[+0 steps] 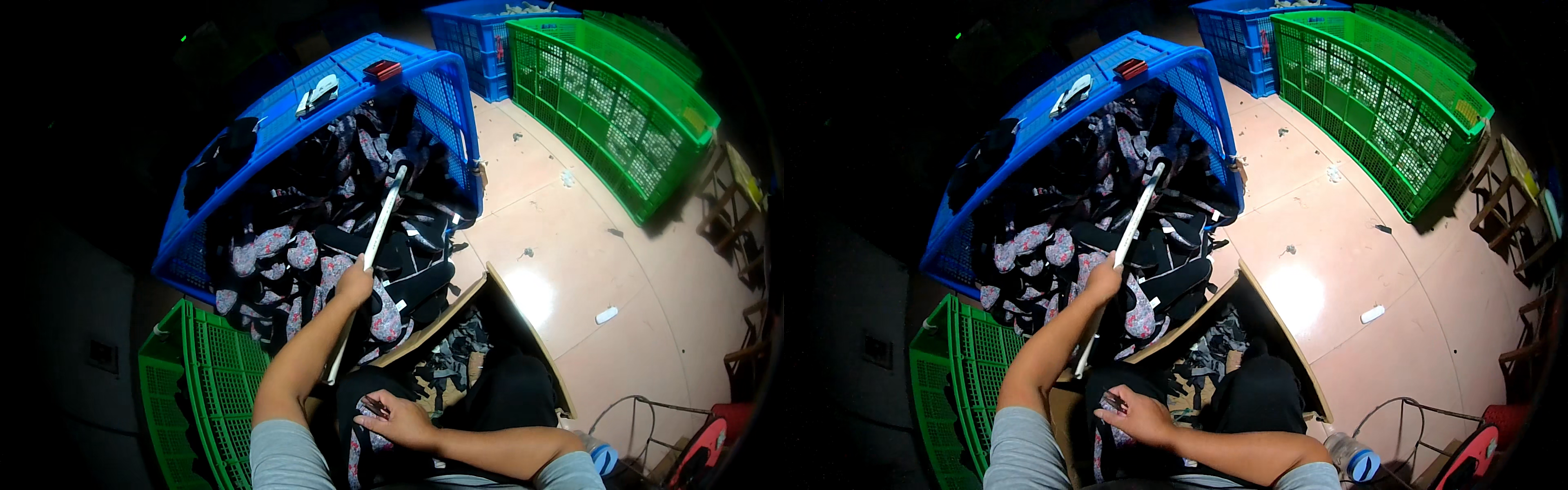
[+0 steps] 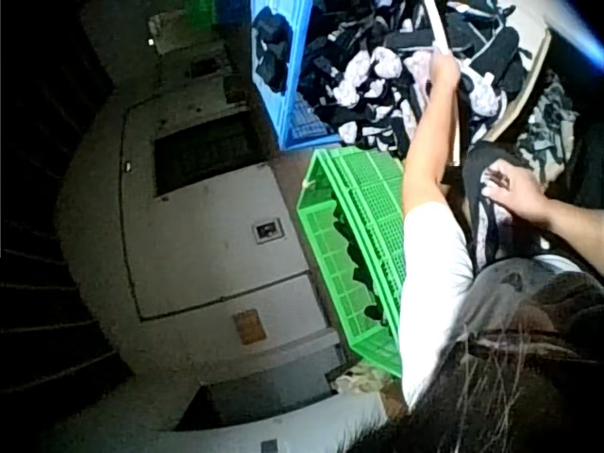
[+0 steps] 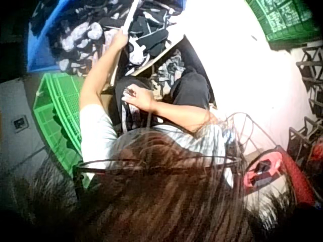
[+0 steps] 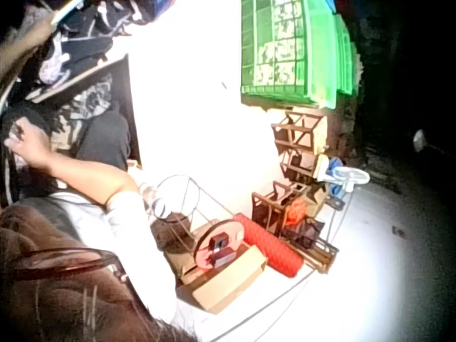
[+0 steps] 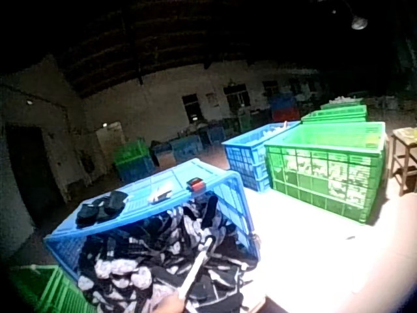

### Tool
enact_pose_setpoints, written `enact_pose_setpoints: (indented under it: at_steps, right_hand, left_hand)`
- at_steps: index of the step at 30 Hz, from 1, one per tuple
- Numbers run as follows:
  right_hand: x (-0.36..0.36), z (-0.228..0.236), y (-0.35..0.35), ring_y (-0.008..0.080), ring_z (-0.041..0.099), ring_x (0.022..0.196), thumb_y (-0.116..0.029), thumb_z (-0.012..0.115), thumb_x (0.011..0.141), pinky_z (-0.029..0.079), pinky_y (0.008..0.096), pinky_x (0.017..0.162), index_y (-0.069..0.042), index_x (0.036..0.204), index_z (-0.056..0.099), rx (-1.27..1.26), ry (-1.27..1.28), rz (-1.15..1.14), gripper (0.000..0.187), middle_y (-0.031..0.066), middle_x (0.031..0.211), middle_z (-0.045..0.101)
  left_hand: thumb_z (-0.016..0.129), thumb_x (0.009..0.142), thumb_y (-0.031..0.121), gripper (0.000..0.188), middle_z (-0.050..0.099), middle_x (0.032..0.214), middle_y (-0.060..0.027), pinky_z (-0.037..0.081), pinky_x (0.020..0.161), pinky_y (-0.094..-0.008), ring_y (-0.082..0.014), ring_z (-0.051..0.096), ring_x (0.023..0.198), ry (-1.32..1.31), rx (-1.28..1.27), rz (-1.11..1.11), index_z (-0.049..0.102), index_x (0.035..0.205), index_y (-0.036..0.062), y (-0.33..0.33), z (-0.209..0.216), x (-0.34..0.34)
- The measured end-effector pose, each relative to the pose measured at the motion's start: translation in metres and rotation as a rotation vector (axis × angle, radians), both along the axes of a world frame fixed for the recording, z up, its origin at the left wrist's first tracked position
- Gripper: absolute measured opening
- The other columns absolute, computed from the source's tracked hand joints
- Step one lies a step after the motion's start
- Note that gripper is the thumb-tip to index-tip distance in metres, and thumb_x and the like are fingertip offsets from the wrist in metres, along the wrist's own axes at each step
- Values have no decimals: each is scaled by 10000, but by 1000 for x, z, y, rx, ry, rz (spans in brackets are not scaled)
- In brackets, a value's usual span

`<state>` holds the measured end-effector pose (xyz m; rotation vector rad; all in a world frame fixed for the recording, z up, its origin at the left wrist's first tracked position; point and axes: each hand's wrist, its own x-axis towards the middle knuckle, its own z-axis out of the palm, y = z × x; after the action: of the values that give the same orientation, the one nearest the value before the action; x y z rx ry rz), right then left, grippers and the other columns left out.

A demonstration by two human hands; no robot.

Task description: The person sits on the floor and repairs a floral-patterned slipper by hand. They use a white cylindrical tool to press and shape the sole, then stitch the sole to the upper using a needle and thread. The person handles the slipper repeatedly, turning it over to work on different sections.

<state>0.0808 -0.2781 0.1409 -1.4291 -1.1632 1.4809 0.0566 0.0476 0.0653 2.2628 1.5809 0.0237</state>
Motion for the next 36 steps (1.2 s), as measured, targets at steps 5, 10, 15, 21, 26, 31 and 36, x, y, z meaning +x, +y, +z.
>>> enact_pose_setpoints:
  at_steps: [5,10,15,21,26,31,36]
  right_hand:
    - [1,3,2,278,673,881,-530,680,852,508,365,793,-94,1219,555,-80,108,59,584,130,963,683]
    - [3,8,5,206,640,853,-496,693,865,494,319,785,-67,1244,549,-75,160,33,591,113,969,669]
    - [8,9,7,202,639,883,-508,686,867,489,312,804,-66,1259,540,-113,169,41,609,117,1000,667]
    - [4,0,7,275,654,943,-528,658,876,490,348,851,-71,1263,530,-87,204,23,612,152,1038,665]
    - [9,0,7,296,654,975,-515,638,896,488,362,863,-67,1257,529,-99,318,31,586,165,1061,662]
    - [5,-2,6,282,653,983,-502,643,899,486,359,868,-73,1256,531,-70,257,-1,570,159,1067,662]
    - [4,-5,8,273,648,990,-513,642,897,482,358,874,-85,1266,527,-65,259,3,577,147,1065,662]
  left_hand:
    - [482,945,286,574,608,1226,-265,456,961,-502,-434,598,1104,-36,-20,36,375,1482,114,3,4,27]
    - [491,949,277,548,606,1236,-258,456,959,-500,-433,590,1122,-102,-45,80,398,1465,115,16,1,56]
    - [499,951,261,512,598,1256,-248,456,970,-475,-426,587,1133,-188,-79,130,442,1432,97,8,-3,65]
    - [509,949,267,499,600,1271,-226,436,996,-464,-412,568,1176,-315,-122,198,462,1418,101,6,-8,79]
    - [483,997,244,316,460,651,-8,367,409,-269,-112,399,461,-769,-578,389,506,1310,205,-5,-18,94]
    - [478,1006,250,319,468,674,-14,378,414,-277,-113,401,473,-763,-620,437,512,1318,196,3,-20,97]
    - [482,1003,239,326,466,651,-10,365,395,-281,-115,404,450,-834,-473,391,519,1324,194,-1,-27,101]
